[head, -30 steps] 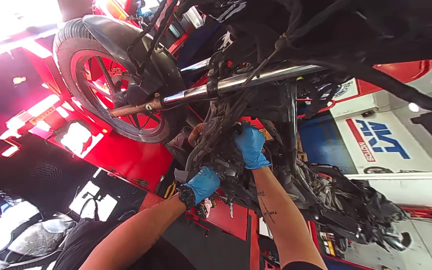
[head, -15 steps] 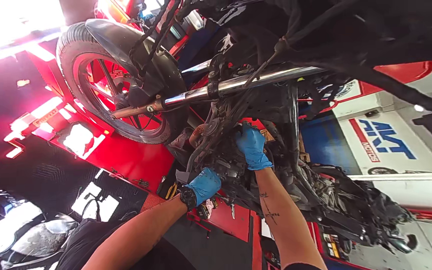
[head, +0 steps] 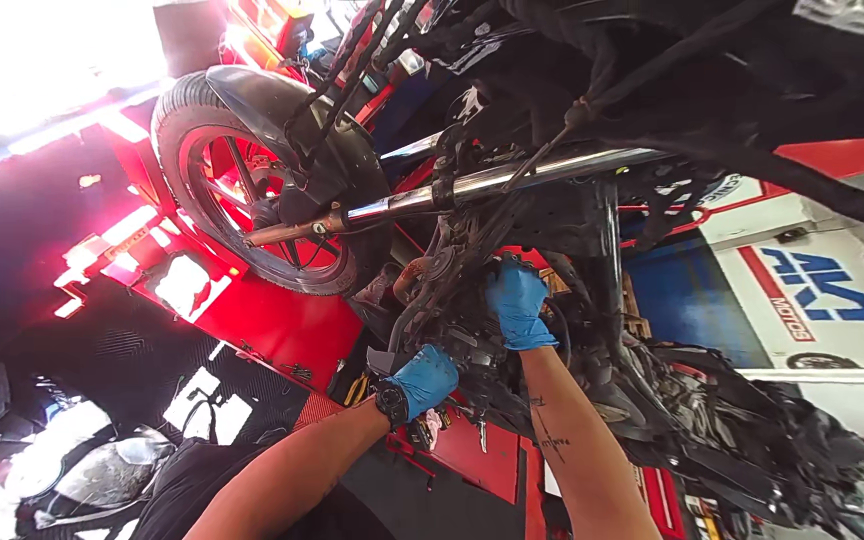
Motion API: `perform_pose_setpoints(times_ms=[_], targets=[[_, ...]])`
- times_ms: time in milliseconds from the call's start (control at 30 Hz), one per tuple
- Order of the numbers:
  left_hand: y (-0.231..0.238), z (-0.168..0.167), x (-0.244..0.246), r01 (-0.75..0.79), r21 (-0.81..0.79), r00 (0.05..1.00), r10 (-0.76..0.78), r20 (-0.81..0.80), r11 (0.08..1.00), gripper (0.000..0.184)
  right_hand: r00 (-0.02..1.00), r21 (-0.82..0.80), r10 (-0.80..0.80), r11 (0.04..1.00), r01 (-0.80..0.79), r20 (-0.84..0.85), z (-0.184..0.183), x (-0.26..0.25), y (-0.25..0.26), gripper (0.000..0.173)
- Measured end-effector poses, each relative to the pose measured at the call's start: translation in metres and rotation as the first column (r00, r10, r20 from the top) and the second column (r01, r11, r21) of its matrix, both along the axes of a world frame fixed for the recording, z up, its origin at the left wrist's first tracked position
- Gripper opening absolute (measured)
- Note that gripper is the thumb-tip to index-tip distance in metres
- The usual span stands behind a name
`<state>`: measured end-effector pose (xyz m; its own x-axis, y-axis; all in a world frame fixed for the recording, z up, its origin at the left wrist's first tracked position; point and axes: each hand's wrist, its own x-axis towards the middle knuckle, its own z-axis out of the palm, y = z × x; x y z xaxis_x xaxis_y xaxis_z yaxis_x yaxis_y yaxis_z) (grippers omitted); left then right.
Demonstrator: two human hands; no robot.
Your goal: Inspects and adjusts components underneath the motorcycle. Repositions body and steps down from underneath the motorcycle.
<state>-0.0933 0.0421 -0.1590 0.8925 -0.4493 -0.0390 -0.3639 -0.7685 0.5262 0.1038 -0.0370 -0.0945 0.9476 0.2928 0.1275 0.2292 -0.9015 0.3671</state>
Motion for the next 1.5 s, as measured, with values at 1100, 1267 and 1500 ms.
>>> perform_pose_setpoints(times_ms=[1100, 1267, 1500], targets=[[-0.001, -0.004, 0.000, -0.015, -0.016, 0.999, 0.015, 0.044, 1.000, 0.031, 1.000, 0.014, 0.017, 1.000, -0.017, 0.012, 0.003, 0.005, -0.010, 0.046], [-0.002, -0.011, 0.000, -0.013, -0.044, 0.995, 0.017, 0.097, 0.999, 0.030, 0.998, 0.064, 0.012, 0.998, -0.008, -0.064, 0.003, 0.010, -0.011, 0.044], [-0.024, -0.033, 0.010, -0.102, 0.010, 0.988, 0.100, 0.116, 0.995, 0.032, 0.999, 0.118, 0.040, 0.992, -0.042, 0.020, -0.003, 0.011, -0.018, 0.042]])
